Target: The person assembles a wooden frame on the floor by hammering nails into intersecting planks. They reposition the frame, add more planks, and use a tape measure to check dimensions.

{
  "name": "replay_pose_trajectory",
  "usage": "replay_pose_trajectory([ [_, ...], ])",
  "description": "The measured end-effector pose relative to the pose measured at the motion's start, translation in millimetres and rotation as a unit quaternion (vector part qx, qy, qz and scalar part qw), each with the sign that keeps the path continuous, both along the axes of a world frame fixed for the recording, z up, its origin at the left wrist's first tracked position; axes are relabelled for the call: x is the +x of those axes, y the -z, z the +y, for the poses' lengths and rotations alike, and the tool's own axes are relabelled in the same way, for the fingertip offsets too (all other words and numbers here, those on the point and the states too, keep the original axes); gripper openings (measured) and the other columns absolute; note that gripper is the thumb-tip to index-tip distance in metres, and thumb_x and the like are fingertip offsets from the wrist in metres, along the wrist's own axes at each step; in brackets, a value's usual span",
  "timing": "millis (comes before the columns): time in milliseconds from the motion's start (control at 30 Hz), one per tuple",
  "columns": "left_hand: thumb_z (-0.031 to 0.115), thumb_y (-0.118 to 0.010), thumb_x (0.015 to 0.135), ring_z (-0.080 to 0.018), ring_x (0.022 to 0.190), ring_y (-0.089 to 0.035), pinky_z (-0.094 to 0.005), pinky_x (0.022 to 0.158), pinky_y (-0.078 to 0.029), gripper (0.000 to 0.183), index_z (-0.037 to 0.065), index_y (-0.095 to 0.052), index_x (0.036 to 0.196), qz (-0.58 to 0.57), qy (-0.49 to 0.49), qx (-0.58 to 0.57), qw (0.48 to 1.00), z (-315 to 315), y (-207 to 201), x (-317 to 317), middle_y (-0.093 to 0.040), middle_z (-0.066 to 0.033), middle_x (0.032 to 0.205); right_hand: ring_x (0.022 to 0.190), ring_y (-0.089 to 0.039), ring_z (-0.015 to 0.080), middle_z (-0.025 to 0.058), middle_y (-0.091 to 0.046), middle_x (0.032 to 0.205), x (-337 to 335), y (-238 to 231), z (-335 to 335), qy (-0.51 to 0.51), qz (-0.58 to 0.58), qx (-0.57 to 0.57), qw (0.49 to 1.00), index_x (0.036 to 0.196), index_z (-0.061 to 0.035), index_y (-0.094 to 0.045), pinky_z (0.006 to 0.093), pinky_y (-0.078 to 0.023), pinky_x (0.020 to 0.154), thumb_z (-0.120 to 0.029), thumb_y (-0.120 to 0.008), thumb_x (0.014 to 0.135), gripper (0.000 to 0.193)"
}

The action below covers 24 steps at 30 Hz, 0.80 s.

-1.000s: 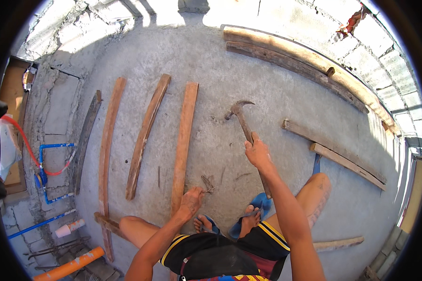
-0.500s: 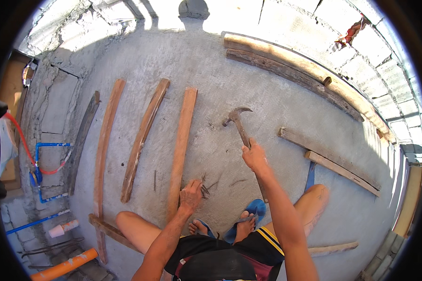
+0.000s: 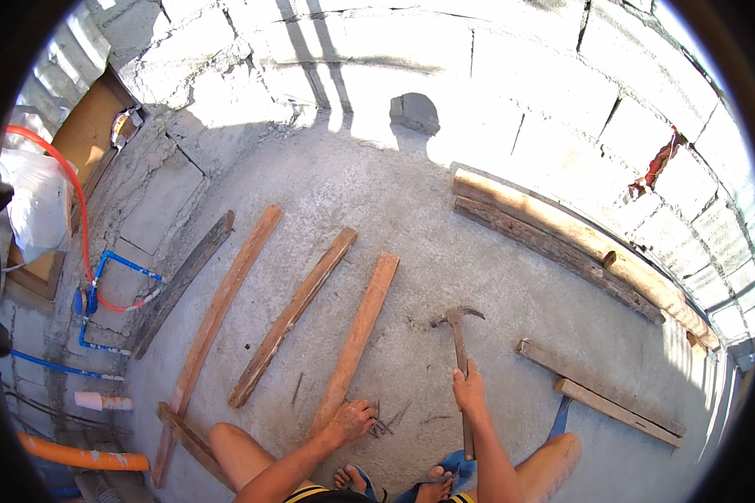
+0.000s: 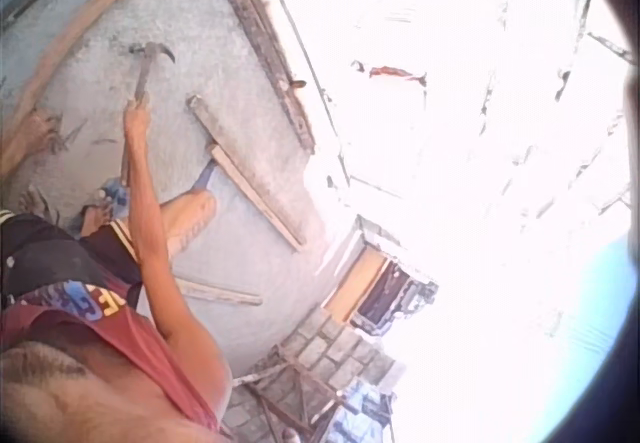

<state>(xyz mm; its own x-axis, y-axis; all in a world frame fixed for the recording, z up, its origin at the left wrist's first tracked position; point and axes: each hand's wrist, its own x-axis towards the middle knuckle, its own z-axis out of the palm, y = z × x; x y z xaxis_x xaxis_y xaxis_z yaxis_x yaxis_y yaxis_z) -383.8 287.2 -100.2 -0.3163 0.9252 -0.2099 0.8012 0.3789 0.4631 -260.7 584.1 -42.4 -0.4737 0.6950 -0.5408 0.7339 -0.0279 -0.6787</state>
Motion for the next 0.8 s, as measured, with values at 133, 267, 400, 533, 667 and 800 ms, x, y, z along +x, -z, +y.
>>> replay_pose_trajectory([
  [133, 0.007, -0.064, 0.082, -0.0250, 0.099, -0.067, -0.0397, 0.083, -0.052, 0.023, 0.008, -0.069, 0.104, 0.055, 0.057, -0.003, 0.997, -3, 4, 7, -0.066, -0.0085, 0.110, 0.052, -0.060, 0.0245, 0.0229, -0.066, 0.092, 3, -3, 2, 0.017, 0.007, -0.044, 0.999, 0.145, 0.0044, -0.041, 0.0382, -0.047, 0.041, -0.021, -0.058, 0.097, 0.057],
  [267, 0.007, -0.062, 0.084, -0.0243, 0.098, -0.066, -0.0395, 0.081, -0.051, 0.022, 0.008, -0.068, 0.105, 0.072, 0.070, -0.019, 0.995, -7, 3, 13, -0.065, -0.0077, 0.108, 0.048, -0.057, 0.0224, 0.0183, -0.063, 0.082, 1, -8, -1, 0.011, 0.011, -0.046, 0.999, 0.145, 0.0039, -0.040, 0.0384, -0.044, 0.039, -0.022, -0.057, 0.098, 0.056],
  [400, 0.010, -0.063, 0.085, -0.0234, 0.095, -0.065, -0.0381, 0.081, -0.050, 0.018, 0.008, -0.069, 0.102, 0.125, 0.131, -0.052, 0.982, -4, -4, 13, -0.065, -0.0071, 0.103, 0.048, -0.054, 0.0187, 0.0113, -0.058, 0.073, -2, -11, -5, 0.019, 0.009, -0.026, 0.999, 0.139, 0.0008, -0.046, 0.0365, -0.043, 0.038, -0.023, -0.054, 0.099, 0.047],
  [533, 0.019, -0.070, 0.083, -0.0256, 0.087, -0.067, -0.0372, 0.078, -0.051, 0.016, 0.004, -0.071, 0.091, 0.000, 0.084, 0.014, 0.996, -10, -22, 7, -0.067, -0.0066, 0.092, 0.044, -0.043, 0.0102, -0.0007, -0.044, 0.060, -1, -16, -8, 0.023, 0.016, -0.089, 0.996, 0.133, -0.0059, -0.050, 0.0303, -0.041, 0.039, -0.027, -0.052, 0.102, 0.038],
  [667, 0.021, -0.071, 0.082, -0.0272, 0.084, -0.067, -0.0365, 0.073, -0.053, 0.019, 0.003, -0.070, 0.088, -0.240, -0.038, 0.004, 0.970, -6, -46, -6, -0.067, -0.0101, 0.087, 0.046, -0.047, 0.0125, 0.0020, -0.047, 0.064, 0, -22, -10, 0.030, 0.011, -0.100, 0.994, 0.127, -0.0035, -0.051, 0.0317, -0.042, 0.040, -0.027, -0.051, 0.102, 0.034],
  [800, 0.017, -0.072, 0.080, -0.0279, 0.082, -0.067, -0.0366, 0.070, -0.054, 0.018, 0.002, -0.069, 0.089, -0.289, -0.227, 0.097, 0.925, 45, -46, -27, -0.067, -0.0130, 0.087, 0.047, -0.045, 0.0106, 0.0004, -0.046, 0.063, -1, -24, -9, 0.045, 0.008, -0.114, 0.992, 0.126, -0.0073, -0.051, 0.0299, -0.042, 0.041, -0.032, -0.050, 0.102, 0.034],
])
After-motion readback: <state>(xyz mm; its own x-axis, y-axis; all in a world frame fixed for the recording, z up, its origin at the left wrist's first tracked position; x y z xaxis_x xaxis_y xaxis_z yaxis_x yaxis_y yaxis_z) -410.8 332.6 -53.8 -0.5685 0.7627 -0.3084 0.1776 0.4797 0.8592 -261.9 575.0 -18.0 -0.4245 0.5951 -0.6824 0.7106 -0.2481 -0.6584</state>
